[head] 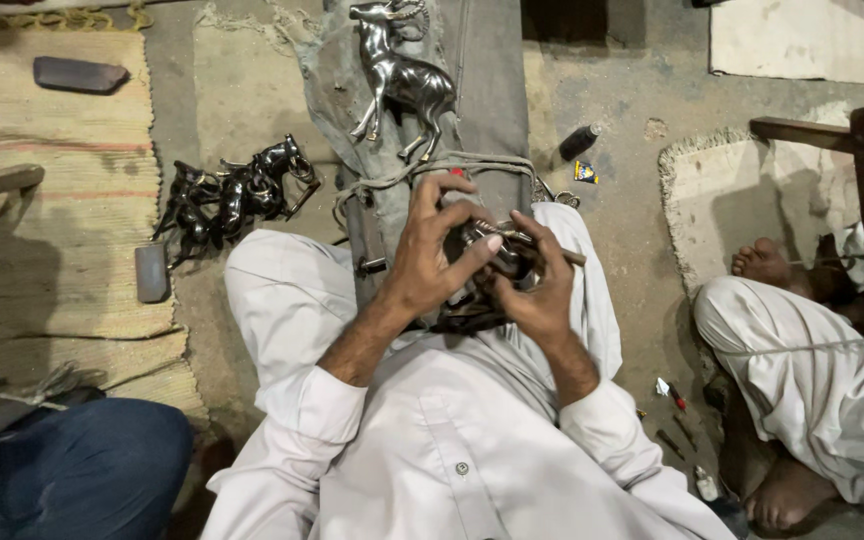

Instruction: The person sits cross-legged on the floor holding a metal animal figurine against a cloth-covered sandbag and works its surface with a small hand tool, rotating the figurine to reach different areas. Other finished metal animal figurines lie on the mat beside them.

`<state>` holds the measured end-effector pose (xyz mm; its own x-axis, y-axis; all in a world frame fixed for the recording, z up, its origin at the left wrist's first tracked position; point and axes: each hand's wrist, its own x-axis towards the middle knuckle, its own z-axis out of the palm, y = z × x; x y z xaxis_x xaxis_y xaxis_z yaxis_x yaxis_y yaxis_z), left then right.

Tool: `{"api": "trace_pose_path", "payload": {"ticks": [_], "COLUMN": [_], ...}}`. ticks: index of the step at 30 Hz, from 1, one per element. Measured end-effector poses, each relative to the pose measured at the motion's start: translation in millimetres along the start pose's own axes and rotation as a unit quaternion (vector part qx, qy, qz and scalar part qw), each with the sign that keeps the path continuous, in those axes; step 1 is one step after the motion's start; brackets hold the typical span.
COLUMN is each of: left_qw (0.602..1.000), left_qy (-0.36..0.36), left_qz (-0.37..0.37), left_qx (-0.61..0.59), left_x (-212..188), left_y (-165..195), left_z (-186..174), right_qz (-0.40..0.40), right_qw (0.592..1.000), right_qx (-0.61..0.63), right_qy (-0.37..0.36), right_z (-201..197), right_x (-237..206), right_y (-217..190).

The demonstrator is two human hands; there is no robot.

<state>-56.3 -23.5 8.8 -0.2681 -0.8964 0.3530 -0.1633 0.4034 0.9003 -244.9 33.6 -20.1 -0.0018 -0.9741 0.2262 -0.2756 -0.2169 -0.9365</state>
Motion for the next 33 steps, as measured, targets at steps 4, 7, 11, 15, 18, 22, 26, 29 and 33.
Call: {"api": "trace_pose_path", "payload": {"ticks": [4, 7, 11, 15, 18, 22, 26, 29, 33], "left_qw": [0.998, 0.993, 0.985, 0.984, 0.985, 0.994, 0.988, 0.997, 0.986], "left_qy": [-0.024, -0.013, 0.057, 0.074, 0.067, 0.009, -0.099, -0.060, -0.101], "left_qz": [-0.062, -0.104, -0.145, -0.154, -0.153, -0.099, -0.119, -0.005, 0.045], "left_qx": [-0.021, -0.051, -0.073, -0.047, -0.034, -0.047, -0.010, 0.047, 0.125], "left_x": [-12, -26, -46, -58, -66, -67, -68, -61, -45], "left_y": [0, -4, -12, -14, -12, -18, -31, -45, -66], "left_z": [-9, -8, 1, 17, 26, 32, 14, -3, 7], "right_qz": [-0.015, -0.040, -0.090, -0.010, 0.089, 0.173, 0.148, 0.187, 0.185], "right_qw": [0.996, 0.996, 0.992, 0.984, 0.992, 0.984, 0.980, 0.975, 0.972], "right_qx": [-0.043, -0.051, -0.052, -0.058, -0.035, -0.014, -0.103, -0.048, -0.053], "right_qy": [-0.072, -0.063, 0.065, 0.170, 0.078, -0.034, -0.089, -0.110, -0.132], "right_z": [-26, -36, -36, -30, -17, 8, 9, 8, 12], "right_x": [17, 25, 19, 9, 9, 14, 20, 21, 17], "right_y": [-7, -4, 22, 56, 72, 76, 66, 56, 55]}}
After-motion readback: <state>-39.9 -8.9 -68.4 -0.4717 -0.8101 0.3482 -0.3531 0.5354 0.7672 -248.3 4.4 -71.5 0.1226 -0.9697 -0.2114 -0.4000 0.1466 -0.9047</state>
